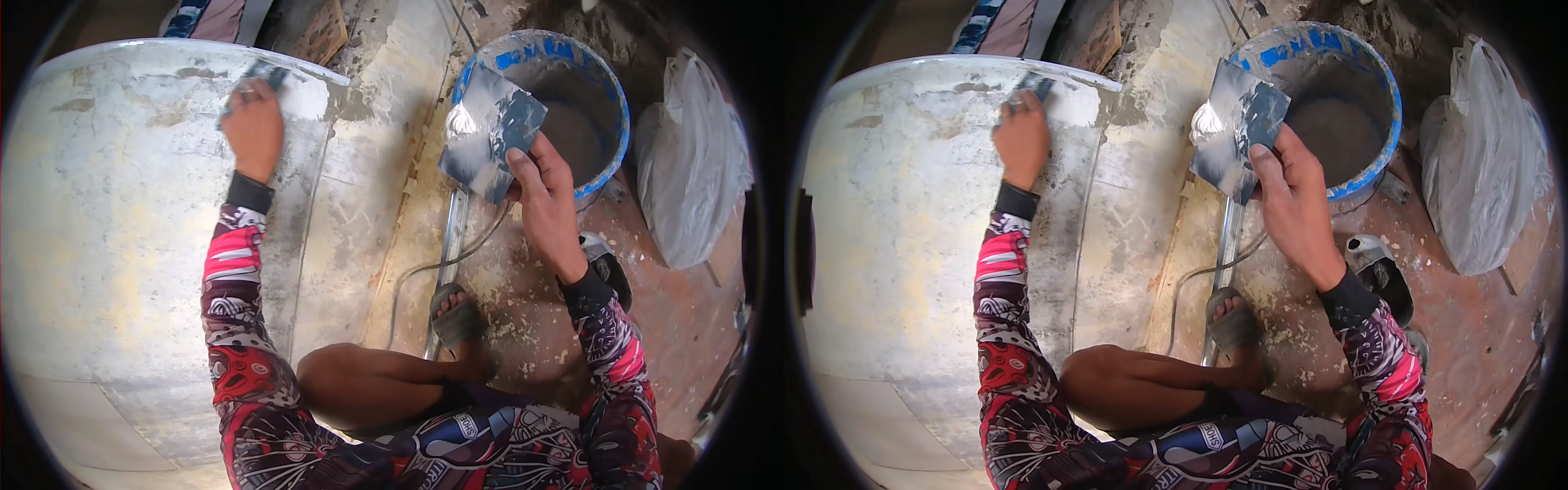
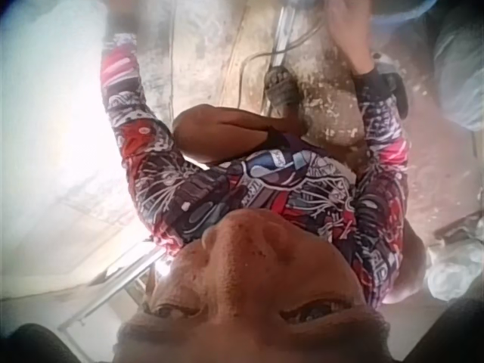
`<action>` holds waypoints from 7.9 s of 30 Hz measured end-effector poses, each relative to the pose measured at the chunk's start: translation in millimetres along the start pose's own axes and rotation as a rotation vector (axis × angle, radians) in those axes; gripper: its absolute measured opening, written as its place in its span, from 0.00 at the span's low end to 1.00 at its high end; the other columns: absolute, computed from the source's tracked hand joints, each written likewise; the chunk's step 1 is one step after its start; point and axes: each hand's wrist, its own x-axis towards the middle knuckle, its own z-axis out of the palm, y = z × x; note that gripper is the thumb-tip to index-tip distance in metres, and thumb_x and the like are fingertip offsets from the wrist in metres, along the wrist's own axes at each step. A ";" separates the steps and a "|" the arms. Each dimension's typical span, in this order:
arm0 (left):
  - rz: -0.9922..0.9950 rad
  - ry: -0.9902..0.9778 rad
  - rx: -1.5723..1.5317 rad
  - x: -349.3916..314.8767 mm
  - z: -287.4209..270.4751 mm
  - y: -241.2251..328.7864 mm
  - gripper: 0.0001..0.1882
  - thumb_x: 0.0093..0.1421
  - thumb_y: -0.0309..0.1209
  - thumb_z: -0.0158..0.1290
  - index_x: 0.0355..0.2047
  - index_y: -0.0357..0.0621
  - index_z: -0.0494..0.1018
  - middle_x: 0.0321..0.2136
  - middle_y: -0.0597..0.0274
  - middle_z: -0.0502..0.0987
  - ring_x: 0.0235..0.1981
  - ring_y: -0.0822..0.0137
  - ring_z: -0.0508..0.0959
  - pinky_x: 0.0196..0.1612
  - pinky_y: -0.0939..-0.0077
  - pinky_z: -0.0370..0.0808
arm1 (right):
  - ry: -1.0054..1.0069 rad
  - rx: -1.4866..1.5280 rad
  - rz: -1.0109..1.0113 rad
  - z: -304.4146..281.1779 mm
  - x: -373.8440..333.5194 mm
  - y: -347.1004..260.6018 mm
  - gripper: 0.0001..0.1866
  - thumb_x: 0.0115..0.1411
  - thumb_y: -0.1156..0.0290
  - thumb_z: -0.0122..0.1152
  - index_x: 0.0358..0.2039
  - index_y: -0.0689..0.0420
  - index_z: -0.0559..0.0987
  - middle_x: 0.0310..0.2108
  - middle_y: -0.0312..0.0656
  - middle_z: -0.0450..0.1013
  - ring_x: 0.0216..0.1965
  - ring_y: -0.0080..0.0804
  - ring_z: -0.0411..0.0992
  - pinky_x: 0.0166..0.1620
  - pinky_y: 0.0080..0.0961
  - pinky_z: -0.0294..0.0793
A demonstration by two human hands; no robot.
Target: The person applies plaster to the wall by spreading it with putty scrapers.
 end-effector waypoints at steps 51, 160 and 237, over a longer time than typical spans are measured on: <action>0.609 -0.035 -0.182 34.6 -35.1 -15.8 0.17 0.60 0.30 0.49 0.48 0.47 0.78 0.48 0.64 0.81 0.54 0.62 0.75 0.53 0.52 0.68 | 0.064 0.081 0.003 -12.2 0.5 -4.4 0.12 0.70 0.75 0.47 0.50 0.63 0.74 0.31 0.27 0.69 0.29 0.12 0.62 0.31 0.16 0.64; -0.140 -0.133 -1.700 -173.2 -133.6 123.7 0.06 0.61 0.22 0.53 0.35 0.31 0.75 0.29 0.41 0.76 0.25 0.40 0.76 0.30 0.57 0.74 | -0.081 0.238 0.420 23.8 -27.2 39.9 0.11 0.68 0.75 0.51 0.48 0.54 0.76 0.35 0.27 0.74 0.31 0.11 0.70 0.31 0.15 0.73; -0.239 -0.230 -1.776 -138.1 -133.4 69.3 0.20 0.63 0.19 0.47 0.55 0.35 0.74 0.47 0.52 0.81 0.47 0.63 0.80 0.52 0.73 0.74 | -0.053 0.130 0.243 25.6 -22.2 27.9 0.16 0.70 0.76 0.45 0.57 0.57 0.70 0.38 0.28 0.71 0.36 0.11 0.68 0.35 0.15 0.75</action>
